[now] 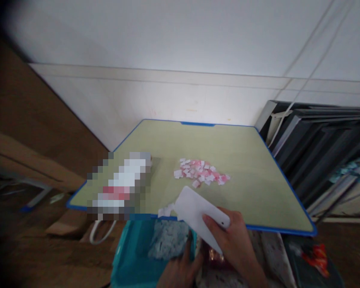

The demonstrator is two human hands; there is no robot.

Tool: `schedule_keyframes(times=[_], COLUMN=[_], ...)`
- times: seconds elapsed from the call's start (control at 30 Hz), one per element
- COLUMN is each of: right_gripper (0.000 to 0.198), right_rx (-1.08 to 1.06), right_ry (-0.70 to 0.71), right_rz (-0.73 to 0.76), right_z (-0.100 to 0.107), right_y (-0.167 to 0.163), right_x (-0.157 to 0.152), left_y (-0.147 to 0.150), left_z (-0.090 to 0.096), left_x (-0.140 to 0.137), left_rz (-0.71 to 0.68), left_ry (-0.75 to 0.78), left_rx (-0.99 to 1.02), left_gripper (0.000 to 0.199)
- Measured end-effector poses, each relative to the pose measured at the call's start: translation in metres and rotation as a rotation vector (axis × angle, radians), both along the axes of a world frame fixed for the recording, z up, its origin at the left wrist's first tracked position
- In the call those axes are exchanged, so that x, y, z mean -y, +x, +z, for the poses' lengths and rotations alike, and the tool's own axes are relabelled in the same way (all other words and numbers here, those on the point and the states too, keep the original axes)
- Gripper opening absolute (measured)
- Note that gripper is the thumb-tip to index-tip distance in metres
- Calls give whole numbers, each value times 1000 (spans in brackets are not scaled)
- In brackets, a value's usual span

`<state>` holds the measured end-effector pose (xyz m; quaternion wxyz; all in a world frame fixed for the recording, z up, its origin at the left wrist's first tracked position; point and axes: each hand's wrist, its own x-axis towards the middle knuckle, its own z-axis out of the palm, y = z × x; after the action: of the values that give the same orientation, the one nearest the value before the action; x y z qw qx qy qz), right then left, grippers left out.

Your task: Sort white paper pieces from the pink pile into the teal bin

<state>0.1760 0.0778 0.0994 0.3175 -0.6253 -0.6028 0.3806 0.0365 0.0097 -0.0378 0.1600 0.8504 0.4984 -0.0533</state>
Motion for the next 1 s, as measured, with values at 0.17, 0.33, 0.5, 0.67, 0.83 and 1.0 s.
schedule_keyframes(times=[0.17, 0.33, 0.5, 0.67, 0.83, 1.0], right_gripper=[29, 29, 32, 28, 27, 25], right_rx=[-57, -44, -69, -111, -127, -166], right_ry=[-7, 13, 48, 1, 13, 155], right_rz=[-82, 54, 153, -42, -154, -353], right_z=[1, -2, -5, 0, -4, -10], right_y=[0, -16, -29, -12, 10, 38], right_x=[-9, -10, -6, -7, -3, -6], left_y=[0, 1, 1, 2, 4, 2], left_z=[2, 1, -5, 2, 13, 2], left_x=[-1, -1, 0, -1, -3, 0], left_rz=[-2, 10, 13, 11, 38, 27], left_ry=[25, 37, 58, 50, -24, 53], left_rx=[-7, 1, -16, -19, -113, -35], left_gripper=[85, 91, 88, 84, 79, 91])
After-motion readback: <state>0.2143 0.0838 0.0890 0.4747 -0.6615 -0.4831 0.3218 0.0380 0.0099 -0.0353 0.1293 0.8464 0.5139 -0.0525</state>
